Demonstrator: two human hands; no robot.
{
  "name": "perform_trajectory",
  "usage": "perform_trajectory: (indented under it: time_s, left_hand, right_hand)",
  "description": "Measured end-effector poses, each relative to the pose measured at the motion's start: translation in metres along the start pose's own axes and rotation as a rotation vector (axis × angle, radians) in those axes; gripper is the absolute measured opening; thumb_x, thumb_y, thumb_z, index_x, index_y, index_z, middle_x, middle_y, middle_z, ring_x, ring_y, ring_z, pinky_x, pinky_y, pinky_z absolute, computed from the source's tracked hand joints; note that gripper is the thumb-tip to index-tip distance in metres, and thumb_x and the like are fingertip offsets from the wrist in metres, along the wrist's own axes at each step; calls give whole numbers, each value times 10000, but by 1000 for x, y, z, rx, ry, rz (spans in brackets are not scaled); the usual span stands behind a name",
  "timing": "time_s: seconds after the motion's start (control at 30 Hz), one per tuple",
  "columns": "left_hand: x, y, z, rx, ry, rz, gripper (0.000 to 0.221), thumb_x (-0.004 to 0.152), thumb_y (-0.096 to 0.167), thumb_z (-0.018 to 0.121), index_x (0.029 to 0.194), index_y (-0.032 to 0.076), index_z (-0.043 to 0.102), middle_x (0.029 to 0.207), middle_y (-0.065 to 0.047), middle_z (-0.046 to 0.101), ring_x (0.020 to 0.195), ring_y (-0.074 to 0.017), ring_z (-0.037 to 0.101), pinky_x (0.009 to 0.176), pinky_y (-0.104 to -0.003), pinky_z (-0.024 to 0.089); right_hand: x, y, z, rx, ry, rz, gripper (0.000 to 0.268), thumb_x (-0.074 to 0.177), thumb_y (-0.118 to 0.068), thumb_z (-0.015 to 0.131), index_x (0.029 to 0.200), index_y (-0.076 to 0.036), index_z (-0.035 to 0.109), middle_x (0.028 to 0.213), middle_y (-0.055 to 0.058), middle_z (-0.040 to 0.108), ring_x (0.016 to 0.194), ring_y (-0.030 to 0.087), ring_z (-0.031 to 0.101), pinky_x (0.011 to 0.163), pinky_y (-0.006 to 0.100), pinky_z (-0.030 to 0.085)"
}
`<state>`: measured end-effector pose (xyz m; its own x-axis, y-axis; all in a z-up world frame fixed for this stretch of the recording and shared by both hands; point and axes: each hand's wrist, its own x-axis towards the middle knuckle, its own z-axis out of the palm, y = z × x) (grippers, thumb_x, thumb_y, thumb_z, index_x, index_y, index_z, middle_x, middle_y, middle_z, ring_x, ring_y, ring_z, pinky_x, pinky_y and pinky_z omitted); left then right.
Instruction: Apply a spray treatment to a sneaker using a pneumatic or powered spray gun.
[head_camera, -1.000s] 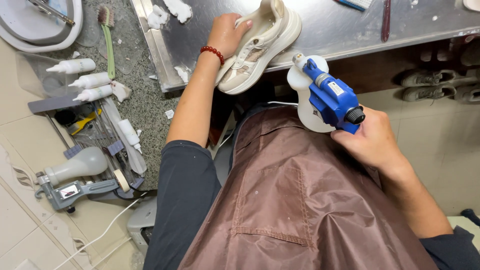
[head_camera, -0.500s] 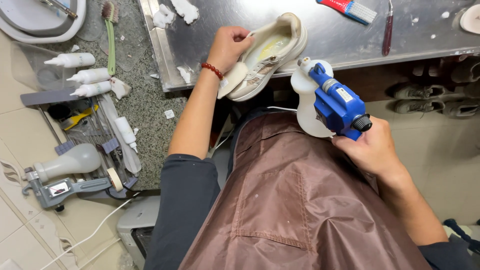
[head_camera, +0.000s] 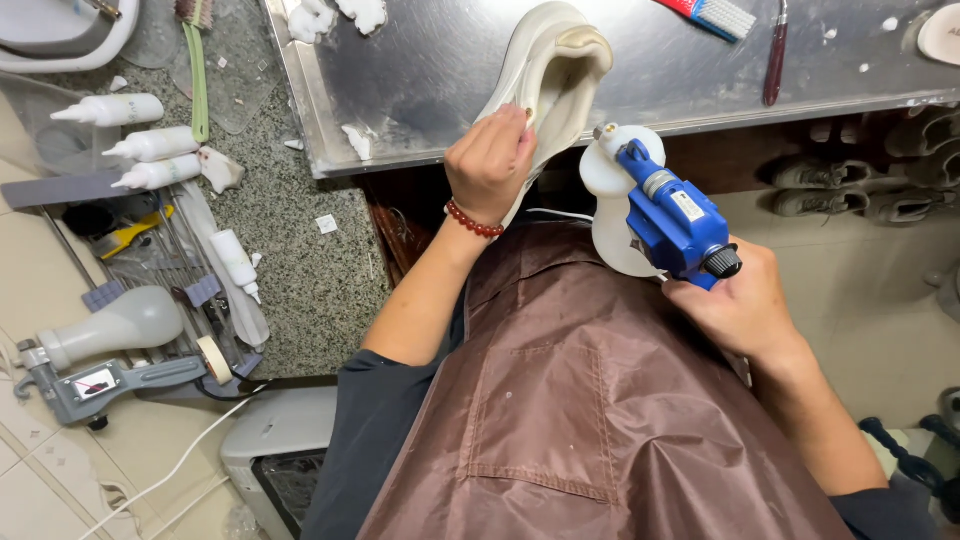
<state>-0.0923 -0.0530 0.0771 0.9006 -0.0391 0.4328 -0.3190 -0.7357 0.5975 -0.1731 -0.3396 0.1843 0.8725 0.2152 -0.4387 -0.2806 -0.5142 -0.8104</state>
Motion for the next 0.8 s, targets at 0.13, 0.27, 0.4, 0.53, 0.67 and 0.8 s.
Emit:
perform_trajectory:
  time_s: [0.13,0.27,0.4,0.53,0.67,0.8]
  left_hand:
    - [-7,10,-1,26,36,2,166,804,-5,761,964,6,718,977,-139,737,965,-284,739,867,-364,603]
    - [-15,7,3,32,53,-53,171,790,-17,767,948,22,717,956,-118,741,980,-276,743,865,-354,601]
    - [-27,-3,10,24,24,-95,143,806,-17,775,928,27,712,948,-109,740,971,-264,743,853,-351,601]
    - [-25,-3,12,-12,44,-117,123,817,2,759,916,38,698,965,-101,740,965,-268,747,839,-356,601]
    - [-19,-9,13,-13,-6,-298,95,836,68,744,920,75,700,923,-90,746,829,-288,731,724,-373,575]
    - [-13,-15,16,-59,-126,-504,192,955,132,682,1137,70,685,1117,-84,720,972,-294,723,805,-388,583]
  right_hand:
    - [-1,1,-2,-21,-25,-40,317,717,-39,732,1029,-17,678,900,42,717,812,108,656,789,296,533]
    - [-4,10,-2,-15,-23,-21,328,709,-36,735,1031,-9,678,903,45,722,821,107,657,792,298,537]
    - [-4,14,-1,12,-10,29,305,720,-27,738,1017,-3,672,898,40,716,836,100,640,797,294,533]
    - [0,-1,-1,40,-20,21,323,724,-22,727,1043,-4,682,927,24,721,859,88,638,815,285,526]
    - [-1,16,-1,59,-27,25,317,725,-27,737,1035,-6,677,910,18,712,847,77,619,808,281,521]
    - [2,18,-1,58,-20,4,308,724,-32,739,1023,-6,672,894,21,707,835,77,613,803,281,522]
